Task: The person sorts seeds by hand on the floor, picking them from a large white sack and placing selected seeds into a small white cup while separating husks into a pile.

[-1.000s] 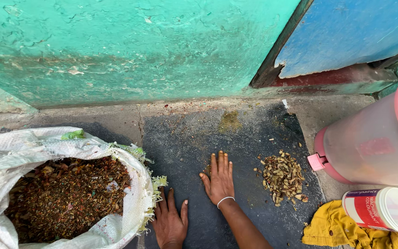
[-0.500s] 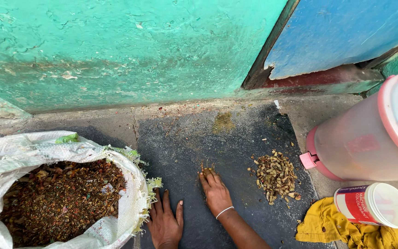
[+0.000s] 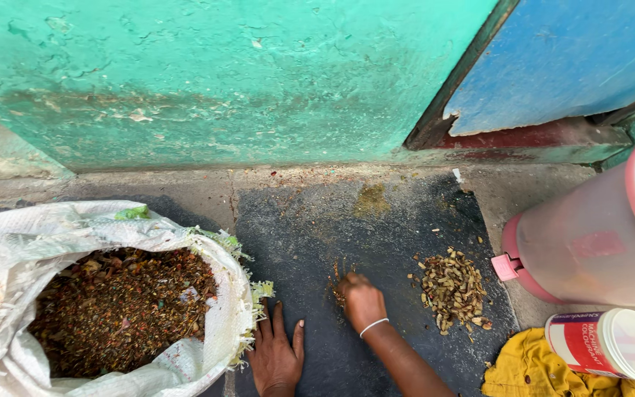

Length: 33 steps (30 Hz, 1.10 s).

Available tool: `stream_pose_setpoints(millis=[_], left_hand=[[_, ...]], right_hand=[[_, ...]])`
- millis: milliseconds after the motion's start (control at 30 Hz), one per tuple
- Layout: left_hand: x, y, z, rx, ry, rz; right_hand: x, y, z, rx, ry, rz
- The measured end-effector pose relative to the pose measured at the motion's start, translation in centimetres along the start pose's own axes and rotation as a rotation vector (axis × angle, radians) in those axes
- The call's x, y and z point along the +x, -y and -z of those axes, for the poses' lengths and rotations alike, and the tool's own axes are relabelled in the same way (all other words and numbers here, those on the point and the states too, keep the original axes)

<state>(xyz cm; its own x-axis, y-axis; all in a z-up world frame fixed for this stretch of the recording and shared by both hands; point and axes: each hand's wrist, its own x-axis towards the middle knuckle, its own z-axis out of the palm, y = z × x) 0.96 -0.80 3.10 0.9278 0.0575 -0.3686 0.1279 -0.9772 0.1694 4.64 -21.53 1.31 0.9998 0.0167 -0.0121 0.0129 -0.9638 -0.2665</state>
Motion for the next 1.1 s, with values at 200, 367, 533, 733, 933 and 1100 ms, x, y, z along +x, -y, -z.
stream_pose_setpoints(millis=[200, 367, 533, 733, 933, 1100], left_hand=[[-0.3, -0.4, 2.0, -0.074, 0.180, 0.049], [-0.2, -0.5, 3.2, -0.175, 0.295, 0.086], [-0.4, 0.6, 0.0, -0.230, 0.146, 0.008], [0.8, 1.4, -2.7, -0.224, 0.209, -0.064], [-0.1, 0.6, 1.4, -0.241, 0.341, 0.010], [-0.7, 0.2, 2.2, -0.233, 0.137, 0.028]], right_hand=[[4.6, -1.7, 1.5, 0.611, 0.093, -0.600], [6.9, 3.3, 6.4, 0.698, 0.152, -0.467], [8.4, 17.6, 9.4, 0.974, 0.172, 0.107], [6.2, 29.0, 12.7, 0.815, 0.020, 0.492], [0.9, 16.5, 8.6, 0.580, -0.364, 0.102], [-5.7, 6.0, 2.4, 0.135, -0.192, -0.294]])
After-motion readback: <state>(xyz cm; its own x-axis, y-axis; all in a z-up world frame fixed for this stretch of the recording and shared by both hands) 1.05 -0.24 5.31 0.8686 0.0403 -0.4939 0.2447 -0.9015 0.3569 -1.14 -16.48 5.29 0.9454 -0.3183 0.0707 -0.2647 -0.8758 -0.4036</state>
